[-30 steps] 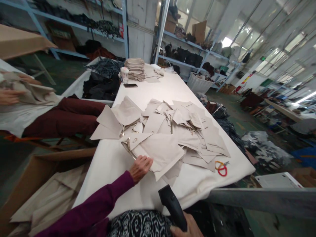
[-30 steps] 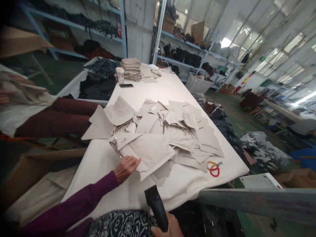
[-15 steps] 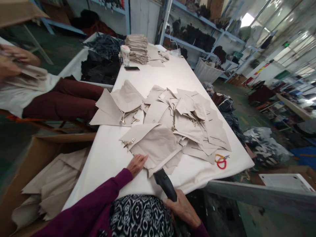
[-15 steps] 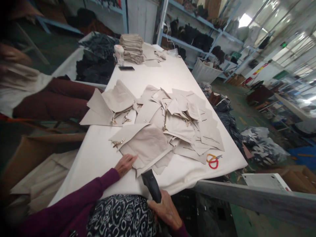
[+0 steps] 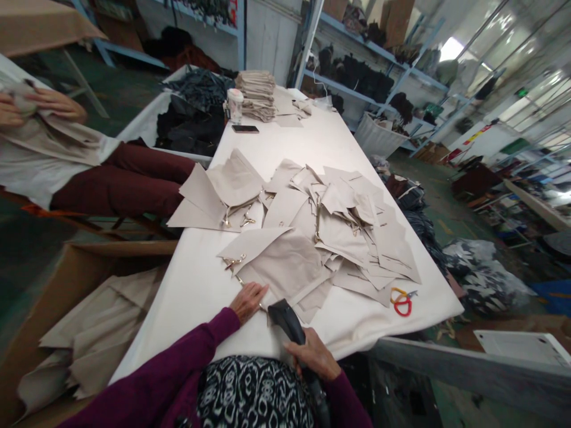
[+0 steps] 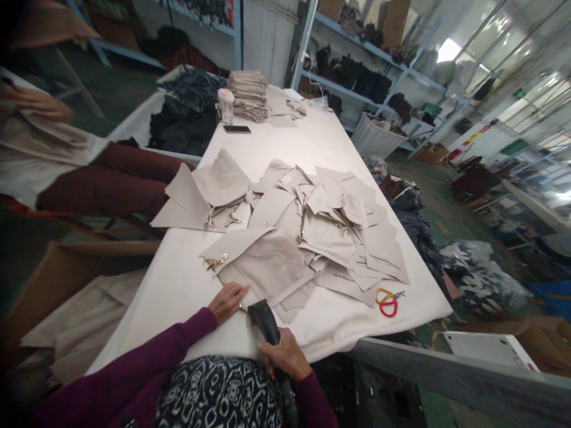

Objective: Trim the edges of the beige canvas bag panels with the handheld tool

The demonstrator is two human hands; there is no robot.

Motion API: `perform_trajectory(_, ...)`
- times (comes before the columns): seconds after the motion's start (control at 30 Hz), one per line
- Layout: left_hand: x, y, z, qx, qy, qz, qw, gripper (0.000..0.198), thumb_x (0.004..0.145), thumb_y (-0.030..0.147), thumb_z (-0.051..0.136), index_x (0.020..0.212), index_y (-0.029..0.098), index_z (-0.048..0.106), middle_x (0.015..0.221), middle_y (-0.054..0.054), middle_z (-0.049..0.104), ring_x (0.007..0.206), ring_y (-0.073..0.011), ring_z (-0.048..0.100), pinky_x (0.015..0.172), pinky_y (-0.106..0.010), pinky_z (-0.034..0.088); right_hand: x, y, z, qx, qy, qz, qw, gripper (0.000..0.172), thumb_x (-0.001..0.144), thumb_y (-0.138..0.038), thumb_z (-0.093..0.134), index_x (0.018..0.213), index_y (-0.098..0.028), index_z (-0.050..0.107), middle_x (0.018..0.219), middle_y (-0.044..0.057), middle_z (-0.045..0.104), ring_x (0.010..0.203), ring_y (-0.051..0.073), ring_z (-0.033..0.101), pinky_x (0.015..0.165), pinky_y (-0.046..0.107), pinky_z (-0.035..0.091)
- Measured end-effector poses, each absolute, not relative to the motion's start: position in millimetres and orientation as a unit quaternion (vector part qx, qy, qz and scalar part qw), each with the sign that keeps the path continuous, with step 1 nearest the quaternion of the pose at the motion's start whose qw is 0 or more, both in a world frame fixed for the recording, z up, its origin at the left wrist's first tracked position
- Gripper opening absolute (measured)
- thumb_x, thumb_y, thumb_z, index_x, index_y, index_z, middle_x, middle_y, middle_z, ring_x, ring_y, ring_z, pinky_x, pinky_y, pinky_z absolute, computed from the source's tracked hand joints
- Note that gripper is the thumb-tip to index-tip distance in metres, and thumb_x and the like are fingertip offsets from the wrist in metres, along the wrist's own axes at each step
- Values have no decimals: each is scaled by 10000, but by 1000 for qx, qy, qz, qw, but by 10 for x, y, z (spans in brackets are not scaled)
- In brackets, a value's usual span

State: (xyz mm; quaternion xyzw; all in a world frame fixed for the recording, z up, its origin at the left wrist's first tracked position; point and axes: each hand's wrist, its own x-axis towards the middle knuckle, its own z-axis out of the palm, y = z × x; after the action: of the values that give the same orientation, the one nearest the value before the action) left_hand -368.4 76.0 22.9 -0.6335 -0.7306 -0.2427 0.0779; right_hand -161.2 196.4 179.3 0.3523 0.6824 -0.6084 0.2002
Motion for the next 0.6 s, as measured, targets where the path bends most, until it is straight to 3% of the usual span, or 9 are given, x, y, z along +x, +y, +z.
perform_trajectory(0.33,-3684,755,196,-632,-731,-251,65,473,747,30,460,1210,98,529,837,-102,536,813,-247,490,726,-407,467,-1179,1872,2096,363,711,-572,189,244,762,-367,586,807,-128,582,572,-27,541,547,128,510,496,217,404)
perform_trajectory(0.6,-3684,751,216,-633,-733,-239,63,463,766,42,462,1221,111,515,837,-96,540,804,-246,491,734,-404,468,-1482,1947,1905,360,694,-597,178,217,761,-360,566,727,-150,527,492,-47,492,411,101,471,410,207,375)
